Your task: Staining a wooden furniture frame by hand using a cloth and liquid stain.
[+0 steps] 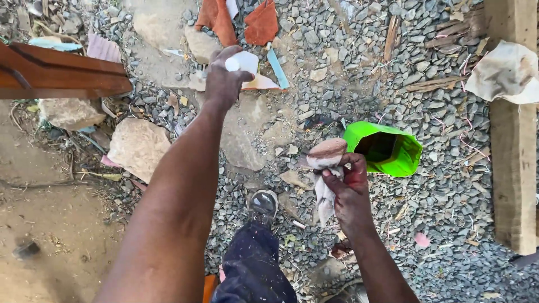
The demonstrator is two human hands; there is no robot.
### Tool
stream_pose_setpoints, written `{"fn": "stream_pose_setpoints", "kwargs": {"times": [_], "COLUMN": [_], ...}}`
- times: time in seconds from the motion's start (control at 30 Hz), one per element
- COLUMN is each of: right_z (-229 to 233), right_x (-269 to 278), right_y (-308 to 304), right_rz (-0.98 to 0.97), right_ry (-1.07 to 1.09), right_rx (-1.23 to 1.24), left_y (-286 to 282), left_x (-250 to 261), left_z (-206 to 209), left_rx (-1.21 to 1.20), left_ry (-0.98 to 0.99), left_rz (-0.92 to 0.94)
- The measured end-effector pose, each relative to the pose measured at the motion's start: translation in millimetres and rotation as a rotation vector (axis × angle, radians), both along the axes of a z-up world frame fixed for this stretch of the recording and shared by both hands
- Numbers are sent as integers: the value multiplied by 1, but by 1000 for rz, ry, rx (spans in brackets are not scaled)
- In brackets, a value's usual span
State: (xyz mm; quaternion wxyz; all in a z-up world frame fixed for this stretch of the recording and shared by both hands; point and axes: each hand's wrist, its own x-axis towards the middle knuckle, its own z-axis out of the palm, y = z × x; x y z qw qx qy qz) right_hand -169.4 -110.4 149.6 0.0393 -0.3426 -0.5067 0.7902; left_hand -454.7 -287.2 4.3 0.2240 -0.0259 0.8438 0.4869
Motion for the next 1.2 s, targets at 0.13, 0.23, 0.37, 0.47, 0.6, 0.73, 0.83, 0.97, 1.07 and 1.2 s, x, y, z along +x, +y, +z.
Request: {"fn": "stream_pose_setpoints", "kwargs": {"times": [0.13,0.23,0.37,0.47,0.6,0.73,0.83,0.97,1.07,1.2], "right_z": [-16,-13,-7,4,0,-13,-4,8,10,-4], "right_x": [3,0,-15,-22,-8,37,56,67,75,93], "right_y": [5,3,4,6,-9,-2,4,13,21,28], "right_rz": [-17,-39,146,411,446,439,351,108,107,119], "right_ry": [2,95,-114,-252,67,156,69,-69,-278,-516], "right_rx": [-18,-189,458,504,1010,1062,599,18,322,640], "left_y": [-2,-14,-22,-12,5,25,51,91,112,130], "left_x": [7,31,72,106,153,145,142,178,210,241], "left_z": [-8,21,94,137,151,189,192,195,207,198], "left_rx": [50,91,282,464,674,666,501,676,601,501], "left_ry": [-2,22,27,-156,-395,-469,-149,-291,-313,-19], "left_rz": [108,115,-235,-371,-341,-571,-816,-585,-389,-147]}}
